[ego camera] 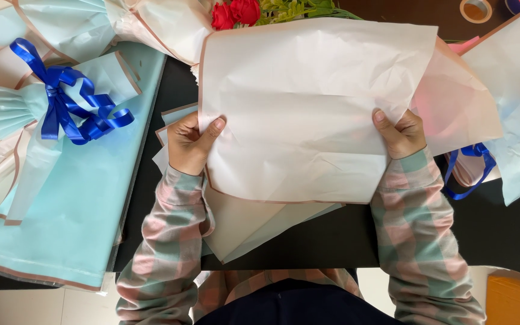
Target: Layering and folding decorative wrapping paper for a bouquet using double-sided tape and a cardboard form.
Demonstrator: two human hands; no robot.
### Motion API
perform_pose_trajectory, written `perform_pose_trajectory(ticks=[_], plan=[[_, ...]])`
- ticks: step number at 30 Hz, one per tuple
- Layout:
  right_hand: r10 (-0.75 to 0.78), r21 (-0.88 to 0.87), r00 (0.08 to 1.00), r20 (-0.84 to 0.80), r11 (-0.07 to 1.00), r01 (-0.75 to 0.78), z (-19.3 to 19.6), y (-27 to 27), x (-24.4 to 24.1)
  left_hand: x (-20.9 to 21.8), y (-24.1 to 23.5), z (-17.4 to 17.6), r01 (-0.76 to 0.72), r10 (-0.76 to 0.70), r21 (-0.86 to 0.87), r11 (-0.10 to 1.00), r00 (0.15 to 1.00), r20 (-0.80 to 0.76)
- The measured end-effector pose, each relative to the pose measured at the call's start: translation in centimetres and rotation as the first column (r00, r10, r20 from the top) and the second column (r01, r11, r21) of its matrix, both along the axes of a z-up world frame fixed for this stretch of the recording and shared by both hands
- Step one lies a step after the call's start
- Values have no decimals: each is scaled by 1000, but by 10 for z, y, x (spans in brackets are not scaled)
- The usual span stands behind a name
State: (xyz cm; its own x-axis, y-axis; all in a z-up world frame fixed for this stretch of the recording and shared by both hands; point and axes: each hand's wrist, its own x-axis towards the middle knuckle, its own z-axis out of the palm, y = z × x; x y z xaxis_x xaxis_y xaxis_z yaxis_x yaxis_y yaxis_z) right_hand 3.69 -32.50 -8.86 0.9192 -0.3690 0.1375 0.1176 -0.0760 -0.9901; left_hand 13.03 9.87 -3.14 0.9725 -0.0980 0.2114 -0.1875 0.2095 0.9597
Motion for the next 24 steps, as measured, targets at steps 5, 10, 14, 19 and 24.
perform_pose_trajectory(ticks=[5, 10, 14, 19, 24], plan=[[-3, 104, 999, 38, 995, -1, 49, 43, -9, 4, 3, 1, 43, -47, -102, 994, 998, -40], [8, 155, 996, 91, 988, -22, 10, 16, -6, 5, 9, 1, 52, -56, -109, 993, 997, -43], [298, 28, 919, 259, 948, -316, 9, 6, -5, 7, 12, 0, 137, -142, -178, 974, 990, -12], [454, 21, 830, 324, 873, -486, 86, 54, -14, -2, 10, 23, 344, -333, -321, 882, 938, 91], [449, -27, 827, 340, 883, -468, 71, 43, -11, 6, 12, 9, 309, -362, -428, 849, 931, -46]])
